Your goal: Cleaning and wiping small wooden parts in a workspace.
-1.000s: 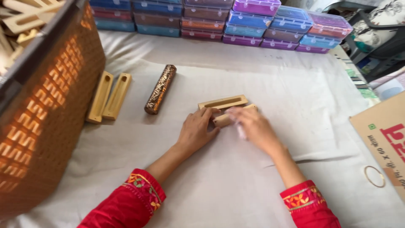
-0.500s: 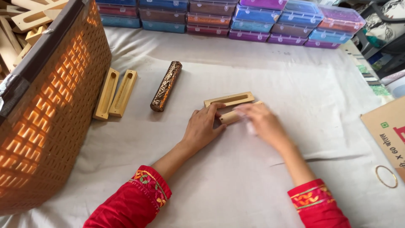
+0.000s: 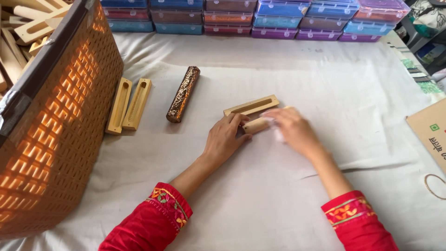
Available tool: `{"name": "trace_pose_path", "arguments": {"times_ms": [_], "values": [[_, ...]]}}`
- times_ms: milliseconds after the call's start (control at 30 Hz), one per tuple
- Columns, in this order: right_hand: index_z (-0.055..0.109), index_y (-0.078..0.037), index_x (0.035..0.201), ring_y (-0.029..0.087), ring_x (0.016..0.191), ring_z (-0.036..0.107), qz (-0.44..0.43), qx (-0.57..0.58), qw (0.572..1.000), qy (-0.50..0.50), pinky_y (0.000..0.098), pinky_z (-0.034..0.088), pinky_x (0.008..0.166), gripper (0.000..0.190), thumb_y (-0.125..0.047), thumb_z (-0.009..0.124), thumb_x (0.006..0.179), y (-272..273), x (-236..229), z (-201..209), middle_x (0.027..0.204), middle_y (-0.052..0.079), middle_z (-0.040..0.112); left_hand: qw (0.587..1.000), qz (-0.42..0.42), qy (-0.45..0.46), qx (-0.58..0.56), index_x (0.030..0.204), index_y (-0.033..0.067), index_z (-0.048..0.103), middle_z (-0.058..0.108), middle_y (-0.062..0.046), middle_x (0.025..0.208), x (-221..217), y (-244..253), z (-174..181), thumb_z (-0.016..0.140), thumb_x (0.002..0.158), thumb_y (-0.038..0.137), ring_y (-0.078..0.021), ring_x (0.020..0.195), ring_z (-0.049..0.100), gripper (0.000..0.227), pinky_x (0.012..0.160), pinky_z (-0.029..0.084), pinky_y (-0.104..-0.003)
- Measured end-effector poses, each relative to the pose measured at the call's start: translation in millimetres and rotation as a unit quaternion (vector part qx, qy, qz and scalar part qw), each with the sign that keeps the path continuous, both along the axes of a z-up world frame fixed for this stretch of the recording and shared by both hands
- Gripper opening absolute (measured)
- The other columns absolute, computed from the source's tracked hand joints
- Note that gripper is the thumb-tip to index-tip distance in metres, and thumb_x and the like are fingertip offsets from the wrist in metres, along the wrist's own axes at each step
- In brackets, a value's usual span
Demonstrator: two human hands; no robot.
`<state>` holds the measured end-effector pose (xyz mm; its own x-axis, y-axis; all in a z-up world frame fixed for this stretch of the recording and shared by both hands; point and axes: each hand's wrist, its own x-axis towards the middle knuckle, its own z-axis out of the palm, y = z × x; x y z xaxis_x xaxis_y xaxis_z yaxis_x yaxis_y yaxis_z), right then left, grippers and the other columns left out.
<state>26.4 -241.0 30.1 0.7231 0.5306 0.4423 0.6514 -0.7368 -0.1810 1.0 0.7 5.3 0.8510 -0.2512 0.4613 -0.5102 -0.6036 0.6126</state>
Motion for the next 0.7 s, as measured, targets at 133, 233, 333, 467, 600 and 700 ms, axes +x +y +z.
{"name": "trace_pose_path", "arguments": {"times_ms": [133,233,333,467,600,700], "values": [[0.073,-0.009,0.122,0.029,0.108,0.067,-0.118,0.024,0.993,0.007,0.0389,0.054,0.095,0.037,0.006,0.060,0.091,-35,5,2,0.126,0.004,0.072,0.999,0.011,0.041,0.016,0.116,0.0114,0.053,0.073,-0.005,0.104,2,-3,1,0.077,0.084,0.032,-0.0260,0.098,0.069,0.045,0.083,0.055,-0.040],[0.071,-0.010,0.124,0.026,0.107,0.068,-0.119,-0.015,0.992,-0.051,0.0386,0.055,0.095,0.035,0.000,0.067,0.091,-24,4,-8,0.128,0.004,0.071,0.997,0.011,0.064,0.031,0.118,0.0118,0.051,0.075,-0.006,0.106,7,-2,-1,0.073,0.090,0.034,-0.0278,0.094,0.071,0.042,0.076,0.056,-0.043],[0.071,-0.009,0.125,0.025,0.110,0.067,-0.032,0.023,0.996,-0.075,0.0402,0.054,0.098,0.036,-0.005,0.072,0.089,9,-11,-8,0.127,0.006,0.070,1.000,0.003,0.027,0.014,0.121,0.0118,0.051,0.076,-0.006,0.103,6,0,-6,0.067,0.098,0.030,-0.0275,0.090,0.073,0.034,0.071,0.057,-0.042],[0.071,-0.008,0.122,0.026,0.115,0.067,0.035,-0.007,0.997,-0.071,0.0416,0.056,0.099,0.035,-0.007,0.071,0.087,18,-7,-15,0.126,0.007,0.071,0.999,0.003,0.014,0.035,0.114,0.0126,0.059,0.077,-0.002,0.098,8,1,-13,0.062,0.099,0.022,-0.0251,0.088,0.073,0.018,0.069,0.057,-0.041],[0.073,-0.010,0.118,0.024,0.112,0.067,-0.067,-0.011,0.997,-0.022,0.0389,0.057,0.094,0.026,-0.011,0.072,0.092,-22,9,-14,0.124,0.006,0.073,0.998,0.016,-0.049,0.034,0.101,0.0129,0.070,0.069,-0.004,0.098,5,0,-9,0.071,0.092,0.027,-0.0249,0.094,0.068,0.016,0.070,0.056,-0.041],[0.074,-0.011,0.121,0.021,0.109,0.068,-0.072,-0.017,0.997,-0.024,0.0343,0.058,0.096,0.030,-0.008,0.069,0.092,-30,15,-35,0.125,0.004,0.073,0.998,-0.003,-0.057,0.038,0.098,0.0098,0.071,0.065,-0.005,0.096,-5,0,14,0.083,0.076,0.040,-0.0261,0.092,0.064,0.039,0.070,0.055,-0.041]]}}
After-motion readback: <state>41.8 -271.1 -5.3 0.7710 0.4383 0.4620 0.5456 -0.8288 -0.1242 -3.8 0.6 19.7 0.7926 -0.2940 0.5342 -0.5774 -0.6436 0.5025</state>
